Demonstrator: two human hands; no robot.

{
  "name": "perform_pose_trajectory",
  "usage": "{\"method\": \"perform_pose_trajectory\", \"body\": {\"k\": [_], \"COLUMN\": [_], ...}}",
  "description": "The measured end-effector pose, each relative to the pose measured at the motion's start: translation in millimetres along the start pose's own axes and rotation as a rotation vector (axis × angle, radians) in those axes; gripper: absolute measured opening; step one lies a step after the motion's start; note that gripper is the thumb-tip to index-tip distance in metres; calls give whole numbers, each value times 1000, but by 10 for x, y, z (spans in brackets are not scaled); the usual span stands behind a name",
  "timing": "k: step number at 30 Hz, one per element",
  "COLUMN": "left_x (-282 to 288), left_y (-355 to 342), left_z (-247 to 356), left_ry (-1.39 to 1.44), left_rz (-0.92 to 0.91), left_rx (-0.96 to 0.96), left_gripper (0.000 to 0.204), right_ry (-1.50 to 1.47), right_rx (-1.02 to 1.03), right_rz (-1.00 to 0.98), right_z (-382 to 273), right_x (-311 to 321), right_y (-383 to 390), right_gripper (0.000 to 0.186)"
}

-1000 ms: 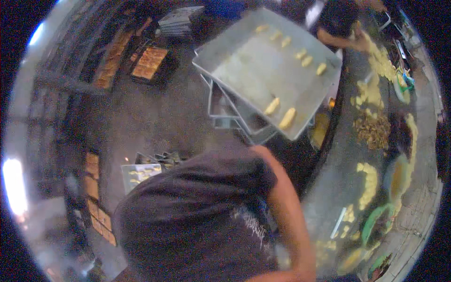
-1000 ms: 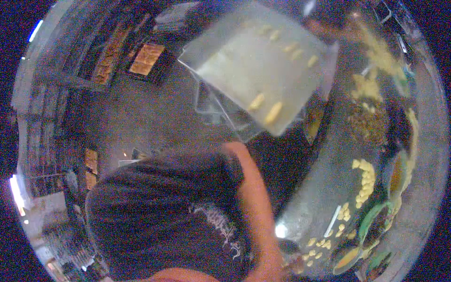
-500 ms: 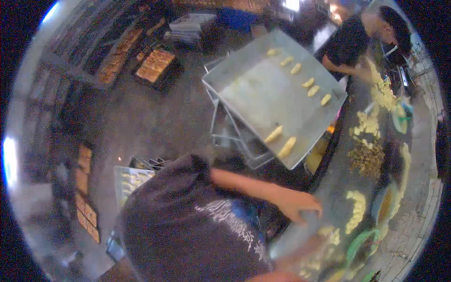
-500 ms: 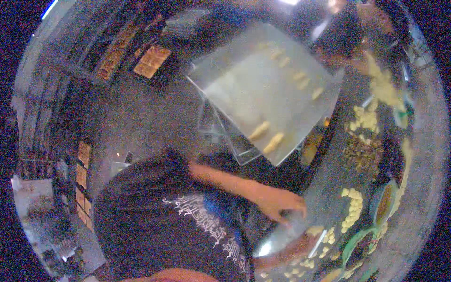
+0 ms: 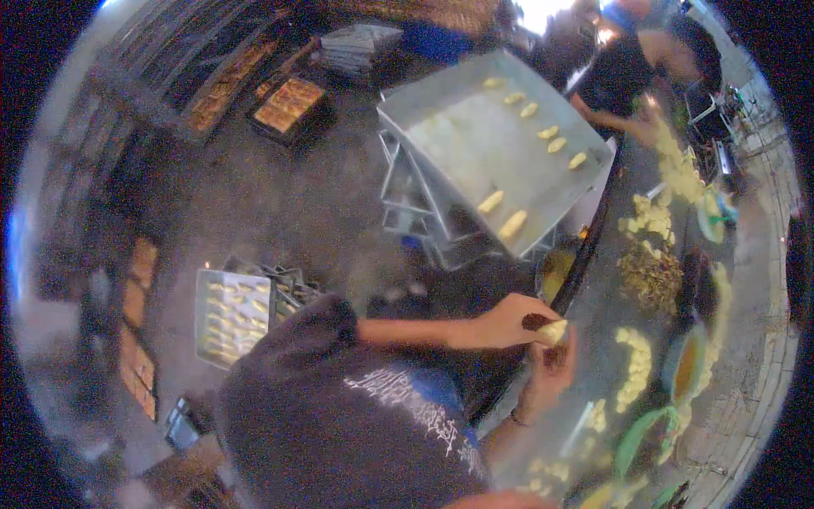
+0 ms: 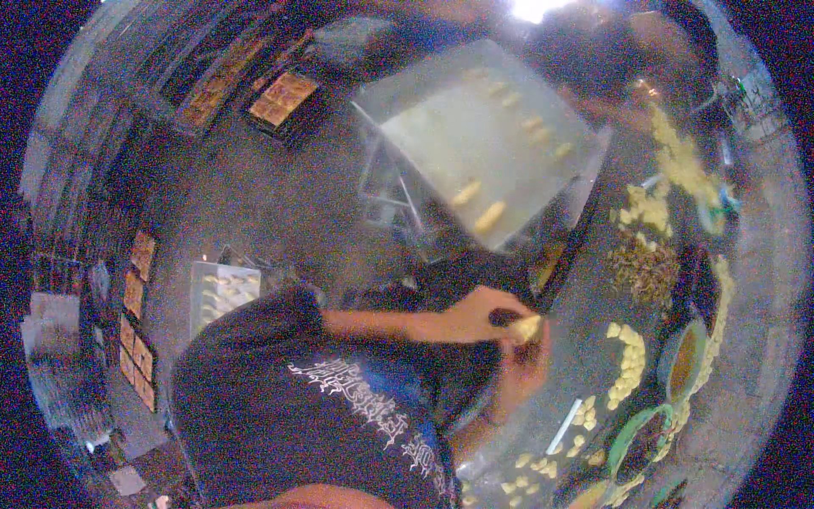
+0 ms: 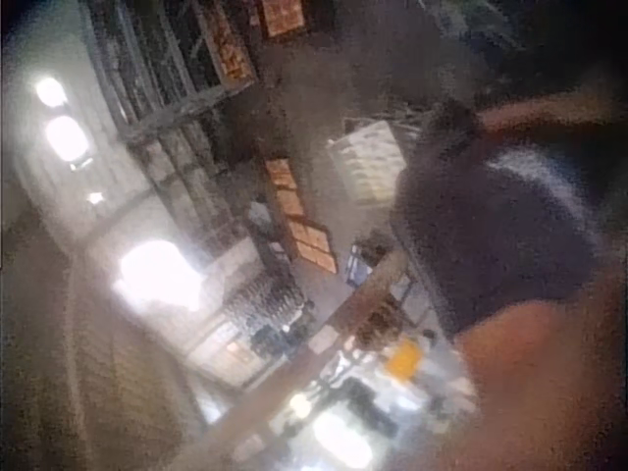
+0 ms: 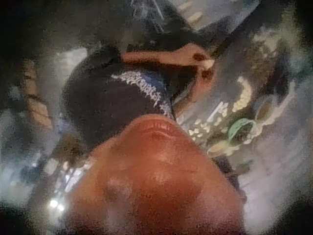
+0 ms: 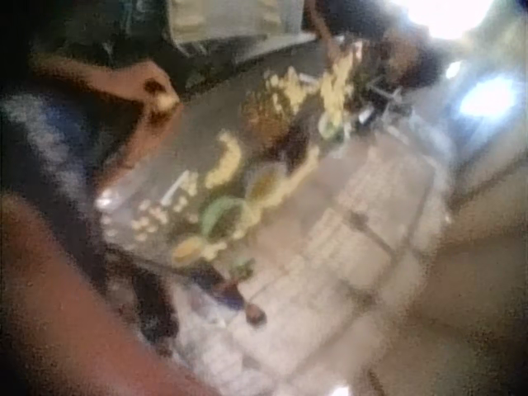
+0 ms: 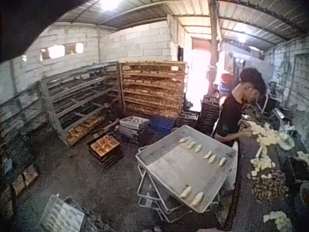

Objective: The person fills small pieces of dough with a dark filling using a plastic pipe, then rolls the filled dough into shapes by hand on a bakery work surface.

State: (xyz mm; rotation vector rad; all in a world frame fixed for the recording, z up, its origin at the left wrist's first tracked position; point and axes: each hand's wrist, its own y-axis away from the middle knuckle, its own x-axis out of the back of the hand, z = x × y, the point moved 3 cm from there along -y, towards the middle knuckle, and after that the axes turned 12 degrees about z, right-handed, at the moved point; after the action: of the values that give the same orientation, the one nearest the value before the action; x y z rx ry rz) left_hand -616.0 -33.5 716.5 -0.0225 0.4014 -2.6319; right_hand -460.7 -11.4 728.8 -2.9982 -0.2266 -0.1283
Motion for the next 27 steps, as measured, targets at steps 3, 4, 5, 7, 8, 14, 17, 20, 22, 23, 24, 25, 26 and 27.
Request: {"method": "perform_pose_trajectory", "body": {"k": [3,4,5,7,8,14,17,20,22,23,24,25,26,27], "left_x": [-49,-51,-57,-54,-47,111,234,352,468,522,570,614,642,669], "left_y": [167,194,213,241,249,97,-41,-214,-345,-416,-475,-526,-575,-618], "left_z": [-60,-52,-65,-69,-63,31,-74,-168,-161,-129,-121,-136,-147,-159], "left_ry": [-81,-78,-88,-95,-81,-13,-13,-4,13,39,65,69,132,197], "left_rz": [31,35,-22,-73,-83,-168,-157,-145,-152,-202,-252,-252,-269,-285], "left_rx": [-39,-40,24,86,99,46,-29,-84,-117,-79,-42,-40,-47,-53], "left_gripper": [40,40,41,42,41,40,38,33,30,27,25,25,24,24], "right_ry": [145,162,179,266,348,318,360,247,169,88,89,-14,-117,-113], "right_rx": [-8,-20,-32,-23,-17,258,154,69,52,37,36,-30,-96,-97], "right_rz": [47,42,37,37,40,220,184,145,165,186,190,236,283,284], "right_z": [27,25,22,45,74,171,6,20,29,43,64,102,147,201], "right_x": [93,125,151,211,235,123,-121,-309,-431,-494,-552,-577,-591,-562], "right_y": [139,162,179,191,192,151,75,-12,-72,-97,-107,-108,-102,-108], "right_gripper": [50,45,40,36,32,27,30,34,35,35,35,37,38,38]}}
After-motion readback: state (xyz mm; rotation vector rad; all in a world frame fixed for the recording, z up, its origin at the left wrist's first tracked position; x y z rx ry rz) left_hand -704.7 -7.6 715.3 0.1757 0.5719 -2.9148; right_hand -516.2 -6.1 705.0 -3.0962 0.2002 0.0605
